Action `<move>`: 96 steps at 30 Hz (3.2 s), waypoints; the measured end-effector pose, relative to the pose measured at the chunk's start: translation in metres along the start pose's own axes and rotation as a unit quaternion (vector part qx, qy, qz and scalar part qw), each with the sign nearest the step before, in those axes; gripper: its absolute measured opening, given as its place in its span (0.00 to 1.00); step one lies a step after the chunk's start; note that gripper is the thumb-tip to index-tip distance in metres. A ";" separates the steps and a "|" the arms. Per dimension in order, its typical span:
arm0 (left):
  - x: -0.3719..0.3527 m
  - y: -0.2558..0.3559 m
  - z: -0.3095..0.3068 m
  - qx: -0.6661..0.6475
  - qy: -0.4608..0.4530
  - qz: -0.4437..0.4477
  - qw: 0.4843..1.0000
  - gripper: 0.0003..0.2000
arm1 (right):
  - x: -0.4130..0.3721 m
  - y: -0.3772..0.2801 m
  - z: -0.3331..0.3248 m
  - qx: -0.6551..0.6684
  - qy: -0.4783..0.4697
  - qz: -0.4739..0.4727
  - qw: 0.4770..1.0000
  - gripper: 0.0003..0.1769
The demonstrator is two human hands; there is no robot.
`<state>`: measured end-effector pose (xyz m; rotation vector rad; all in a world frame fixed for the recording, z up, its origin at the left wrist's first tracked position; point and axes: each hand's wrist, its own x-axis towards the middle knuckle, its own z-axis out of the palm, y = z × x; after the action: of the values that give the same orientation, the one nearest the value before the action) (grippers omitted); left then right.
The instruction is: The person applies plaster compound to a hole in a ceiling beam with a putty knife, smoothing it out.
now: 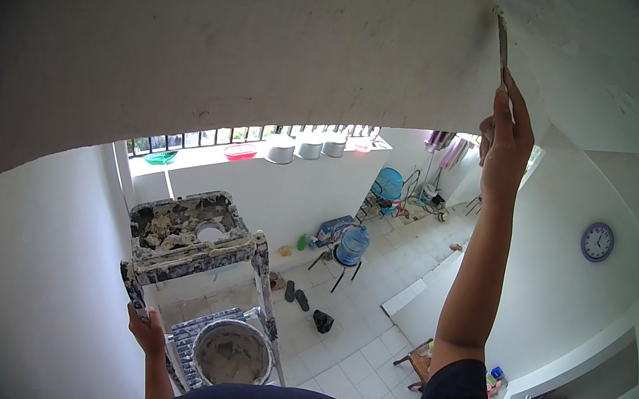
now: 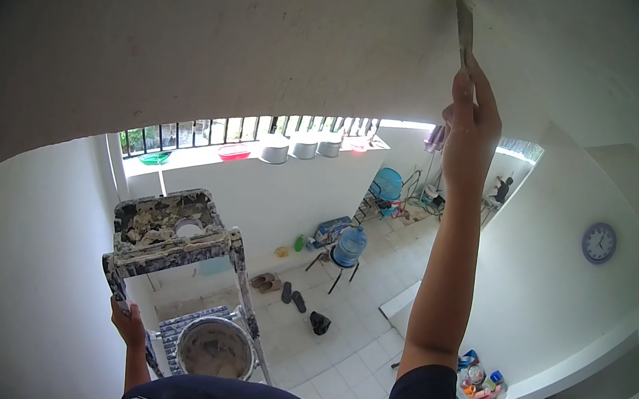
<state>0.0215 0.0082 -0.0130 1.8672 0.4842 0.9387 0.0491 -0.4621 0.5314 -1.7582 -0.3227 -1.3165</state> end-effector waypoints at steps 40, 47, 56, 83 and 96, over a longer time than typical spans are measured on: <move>0.006 0.032 -0.008 -0.031 -0.009 0.061 0.998 0.11 | -0.640 0.175 0.162 -0.170 -0.798 0.267 0.513 0.29; 0.003 0.019 -0.005 -0.005 -0.027 0.015 1.000 0.16 | -0.593 0.140 0.137 -0.233 -0.836 0.171 0.466 0.25; 0.003 0.023 -0.006 -0.007 -0.017 0.012 1.000 0.15 | -0.571 0.153 0.127 -0.263 -0.858 0.082 0.434 0.20; 0.003 0.033 -0.009 0.013 0.007 0.047 0.999 0.15 | -0.406 0.094 0.192 0.165 -0.333 0.474 0.798 0.24; 0.004 0.033 -0.011 0.009 -0.003 0.040 0.999 0.14 | -0.531 0.139 0.115 -0.129 -0.627 0.257 0.724 0.29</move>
<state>0.0127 0.0017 0.0208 1.9181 0.4183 0.9834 0.0001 -0.3006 -0.0034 -2.5066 -0.3257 0.4220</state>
